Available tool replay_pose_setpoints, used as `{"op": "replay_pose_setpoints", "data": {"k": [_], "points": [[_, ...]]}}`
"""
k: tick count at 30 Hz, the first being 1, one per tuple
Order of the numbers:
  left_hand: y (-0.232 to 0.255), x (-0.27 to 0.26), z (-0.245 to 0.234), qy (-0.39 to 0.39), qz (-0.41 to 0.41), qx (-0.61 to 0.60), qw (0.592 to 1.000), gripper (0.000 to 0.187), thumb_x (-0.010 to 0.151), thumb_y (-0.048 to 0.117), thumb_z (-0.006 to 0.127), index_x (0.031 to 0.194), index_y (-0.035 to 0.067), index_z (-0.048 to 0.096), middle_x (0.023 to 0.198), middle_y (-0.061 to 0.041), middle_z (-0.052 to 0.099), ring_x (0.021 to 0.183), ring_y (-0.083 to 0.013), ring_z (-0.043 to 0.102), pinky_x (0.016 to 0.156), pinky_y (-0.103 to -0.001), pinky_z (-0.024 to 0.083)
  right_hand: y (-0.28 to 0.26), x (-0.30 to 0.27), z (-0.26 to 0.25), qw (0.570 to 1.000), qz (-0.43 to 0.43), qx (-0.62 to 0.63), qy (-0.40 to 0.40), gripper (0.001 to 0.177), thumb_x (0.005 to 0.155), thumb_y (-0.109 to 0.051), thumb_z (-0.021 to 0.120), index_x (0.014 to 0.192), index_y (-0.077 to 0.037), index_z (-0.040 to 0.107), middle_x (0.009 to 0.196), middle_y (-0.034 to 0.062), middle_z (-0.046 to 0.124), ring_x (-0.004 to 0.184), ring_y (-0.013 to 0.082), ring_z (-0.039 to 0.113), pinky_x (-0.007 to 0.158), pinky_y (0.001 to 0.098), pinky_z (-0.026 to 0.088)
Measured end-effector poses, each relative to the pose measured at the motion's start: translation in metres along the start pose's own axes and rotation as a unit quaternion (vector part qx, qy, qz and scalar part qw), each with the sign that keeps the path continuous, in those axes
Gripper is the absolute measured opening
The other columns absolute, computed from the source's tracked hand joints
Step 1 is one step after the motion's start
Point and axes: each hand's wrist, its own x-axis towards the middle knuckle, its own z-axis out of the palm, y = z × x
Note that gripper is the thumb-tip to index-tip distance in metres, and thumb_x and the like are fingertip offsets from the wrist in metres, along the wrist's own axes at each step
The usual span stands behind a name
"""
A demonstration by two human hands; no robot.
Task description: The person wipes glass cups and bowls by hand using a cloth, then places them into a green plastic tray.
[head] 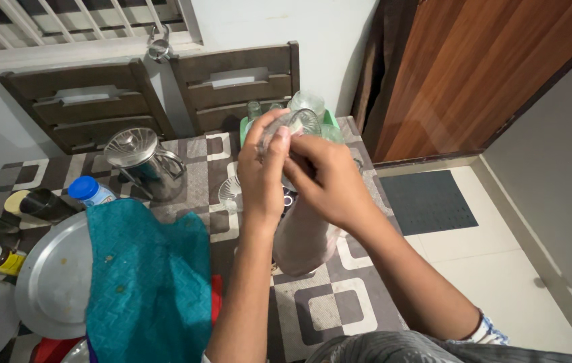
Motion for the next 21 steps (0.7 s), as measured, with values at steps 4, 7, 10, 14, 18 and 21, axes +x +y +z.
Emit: {"op": "replay_pose_setpoints", "data": {"k": [4, 7, 10, 14, 18, 21], "points": [[-0.006, 0.003, -0.003, 0.006, -0.010, -0.041, 0.999, 0.040, 0.103, 0.029, 0.057, 0.130, 0.001, 0.067, 0.098, -0.006, 0.067, 0.085, -0.0119, 0.061, 0.077, -0.026, 0.049, -0.001, -0.005, -0.008, 0.987, 0.026, 0.151, -0.043, 0.026, 0.103, -0.016, 0.063, 0.122, 0.000, 0.070, 0.103, 0.0163, 0.075, 0.096, 0.0328, 0.067, 0.085, 0.0381, 0.054], [-0.005, 0.007, -0.007, 0.007, -0.006, -0.069, 0.998, 0.042, 0.106, 0.029, 0.056, 0.134, -0.001, 0.065, 0.101, -0.009, 0.063, 0.086, -0.0142, 0.060, 0.077, -0.028, 0.047, -0.005, -0.009, -0.008, 0.991, -0.110, 0.073, -0.035, 0.040, 0.104, -0.020, 0.063, 0.138, 0.000, 0.060, 0.136, 0.0209, 0.065, 0.131, 0.0369, 0.058, 0.113, 0.0447, 0.043], [0.000, 0.012, -0.008, -0.005, 0.053, -0.041, 0.998, 0.043, 0.108, 0.031, 0.054, 0.133, -0.003, 0.063, 0.121, -0.009, 0.069, 0.107, -0.0118, 0.065, 0.093, -0.026, 0.052, -0.009, -0.009, -0.004, 0.977, -0.180, -0.115, -0.021, 0.053, 0.100, -0.025, 0.063, 0.146, 0.001, 0.053, 0.150, 0.0243, 0.055, 0.148, 0.0398, 0.045, 0.125, 0.0552, 0.023], [0.008, 0.016, -0.009, 0.005, -0.016, -0.058, 0.998, 0.047, 0.101, 0.034, 0.055, 0.132, -0.001, 0.061, 0.114, -0.009, 0.069, 0.092, -0.0136, 0.062, 0.072, -0.029, 0.049, -0.009, -0.006, -0.004, 0.967, -0.168, -0.188, -0.032, 0.056, 0.099, -0.030, 0.065, 0.146, -0.002, 0.054, 0.148, 0.0231, 0.056, 0.148, 0.0384, 0.042, 0.125, 0.0588, 0.016], [0.006, 0.015, -0.012, -0.002, 0.008, -0.051, 0.999, 0.051, 0.102, 0.039, 0.056, 0.134, 0.000, 0.060, 0.115, -0.011, 0.070, 0.101, -0.0156, 0.069, 0.088, -0.030, 0.056, -0.008, -0.009, -0.011, 0.978, -0.144, -0.124, -0.089, 0.048, 0.094, -0.023, 0.069, 0.138, -0.006, 0.059, 0.141, 0.0149, 0.064, 0.141, 0.0318, 0.053, 0.126, 0.0569, 0.020], [0.002, 0.012, -0.012, 0.022, -0.009, -0.082, 0.996, 0.055, 0.101, 0.045, 0.057, 0.134, 0.000, 0.059, 0.120, -0.013, 0.067, 0.104, -0.0185, 0.068, 0.090, -0.034, 0.057, -0.002, -0.012, -0.012, 0.982, -0.131, -0.102, -0.094, 0.043, 0.089, -0.015, 0.073, 0.130, -0.008, 0.064, 0.126, 0.0110, 0.072, 0.123, 0.0273, 0.065, 0.124, 0.0566, 0.022]]}}
